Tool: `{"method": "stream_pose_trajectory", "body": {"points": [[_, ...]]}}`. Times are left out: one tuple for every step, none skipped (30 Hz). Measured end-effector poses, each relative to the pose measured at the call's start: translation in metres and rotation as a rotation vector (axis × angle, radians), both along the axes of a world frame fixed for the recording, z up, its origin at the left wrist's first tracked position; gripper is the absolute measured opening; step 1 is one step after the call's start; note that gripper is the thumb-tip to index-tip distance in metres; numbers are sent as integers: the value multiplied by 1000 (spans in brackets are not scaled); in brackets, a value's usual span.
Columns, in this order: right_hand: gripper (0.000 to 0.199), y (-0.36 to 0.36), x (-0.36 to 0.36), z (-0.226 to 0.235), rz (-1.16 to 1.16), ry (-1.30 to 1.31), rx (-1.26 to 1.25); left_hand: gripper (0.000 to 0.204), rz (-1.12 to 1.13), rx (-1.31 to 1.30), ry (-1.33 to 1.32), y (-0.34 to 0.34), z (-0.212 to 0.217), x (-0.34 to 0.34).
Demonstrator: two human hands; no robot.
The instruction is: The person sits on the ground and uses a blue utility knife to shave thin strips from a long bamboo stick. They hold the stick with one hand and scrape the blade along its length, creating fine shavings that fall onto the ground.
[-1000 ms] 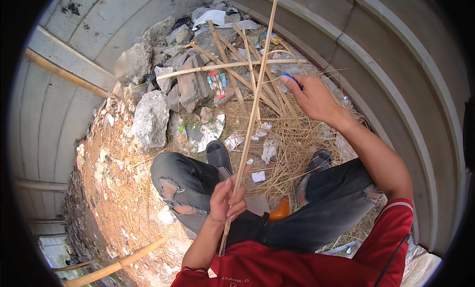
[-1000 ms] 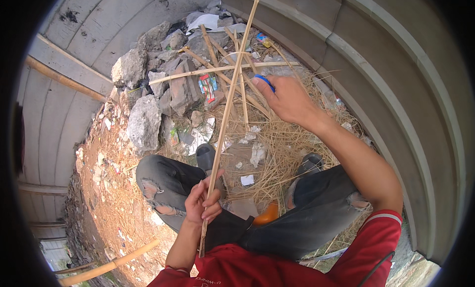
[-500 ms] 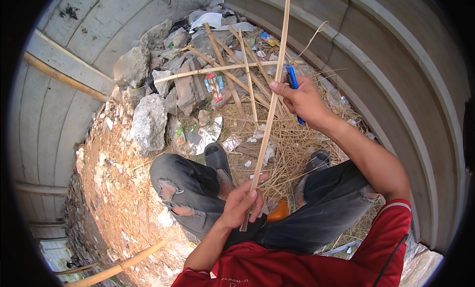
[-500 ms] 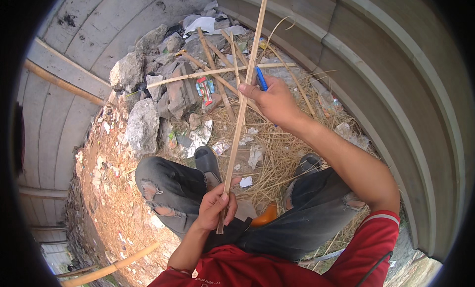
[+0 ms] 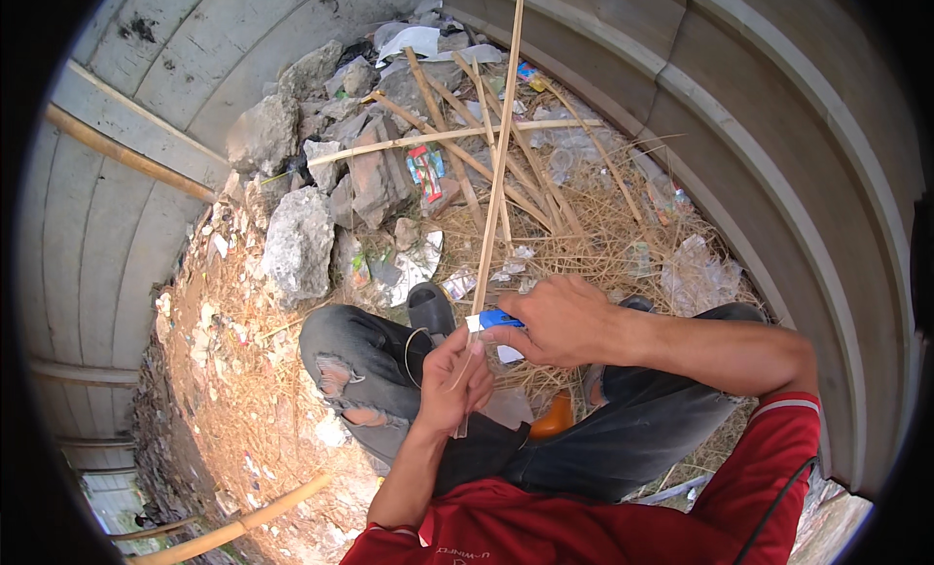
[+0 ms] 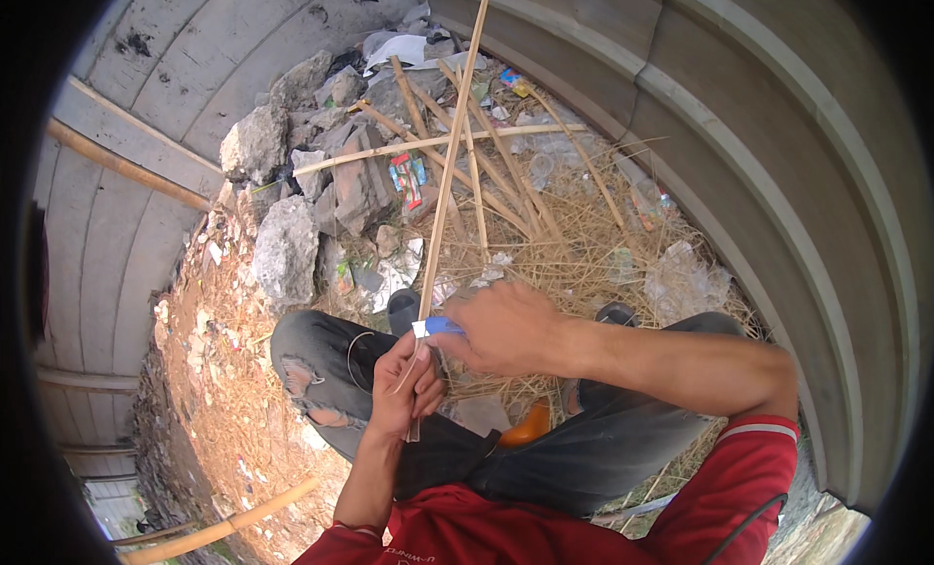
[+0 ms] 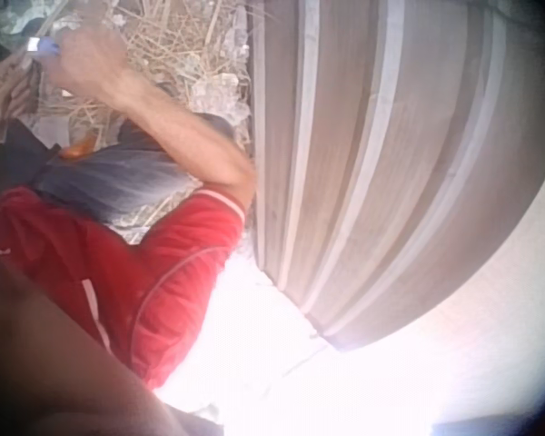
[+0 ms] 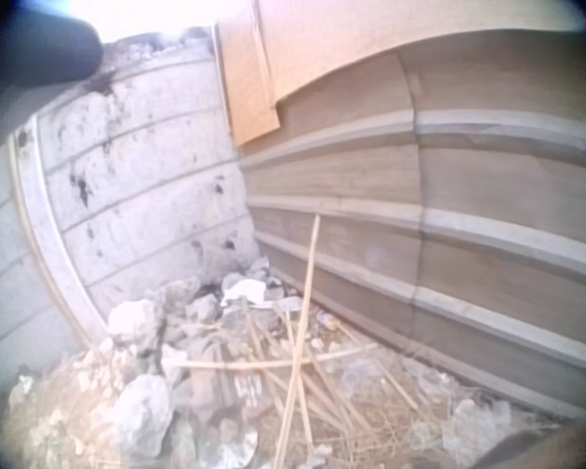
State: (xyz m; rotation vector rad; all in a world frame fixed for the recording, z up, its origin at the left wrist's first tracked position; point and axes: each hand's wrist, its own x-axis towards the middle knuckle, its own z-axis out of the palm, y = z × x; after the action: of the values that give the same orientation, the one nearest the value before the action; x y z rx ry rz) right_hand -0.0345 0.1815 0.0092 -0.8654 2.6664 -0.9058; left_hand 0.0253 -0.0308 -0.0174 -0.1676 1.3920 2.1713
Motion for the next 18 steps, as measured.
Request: {"method": "stream_pose_trajectory", "body": {"points": [[50, 1, -4, -6, -13, 38, 3, 38, 2, -6, -18, -1, 1, 0], [51, 3, -9, -8, -28, 74, 9, 37, -3, -4, -33, -2, 1, 2], [53, 12, -26, -5, -167, 1, -8, 36, -8, -1, -49, -2, 0, 5], [55, 22, -50, 0, -298, -74, -33, 35, -7, -7, -66, -5, 0, 11], [57, 39, -72, -1, -319, -74, -25, 35, -17, 6, -95, -8, 1, 17], [60, 51, -85, -4, -341, -69, -8, 35, -27, 28, -121, -9, 0, 22], [60, 51, -86, -5, -354, -34, 17, 36, -32, 52, -147, -9, -2, 25], [59, 50, -87, -6, -364, 1, 40, 36, -27, 41, -134, -7, -4, 23], [59, 48, -89, -7, -373, 36, 63, 37, -21, 30, -121, -4, -5, 19], [61, 54, -96, -11, -455, 45, 39, 37, -31, 19, -123, -2, -7, 20], [63, 62, -111, -15, -531, 46, 8, 38, -47, 32, -137, -6, -7, 28], [65, 81, -134, -15, -669, 69, -11, 38, -58, 46, -130, -9, -6, 35], [67, 113, -152, -13, -820, 103, -20, 39, -84, 70, -117, -12, -6, 40], [68, 149, -161, -18, -898, 151, -108, 39, -135, 56, -69, -20, -10, 48], [69, 175, -167, -21, -972, 206, -197, 39, -186, 44, -16, -30, -18, 56], [69, 174, -167, -16, -963, 204, -222, 40, -219, 30, 28, -38, -25, 61], [69, 164, -156, -16, -942, 174, -252, 41, -222, -33, 80, -42, -25, 65], [69, 156, -145, -16, -923, 144, -281, 42, -195, -58, 86, -42, -25, 66]]}}
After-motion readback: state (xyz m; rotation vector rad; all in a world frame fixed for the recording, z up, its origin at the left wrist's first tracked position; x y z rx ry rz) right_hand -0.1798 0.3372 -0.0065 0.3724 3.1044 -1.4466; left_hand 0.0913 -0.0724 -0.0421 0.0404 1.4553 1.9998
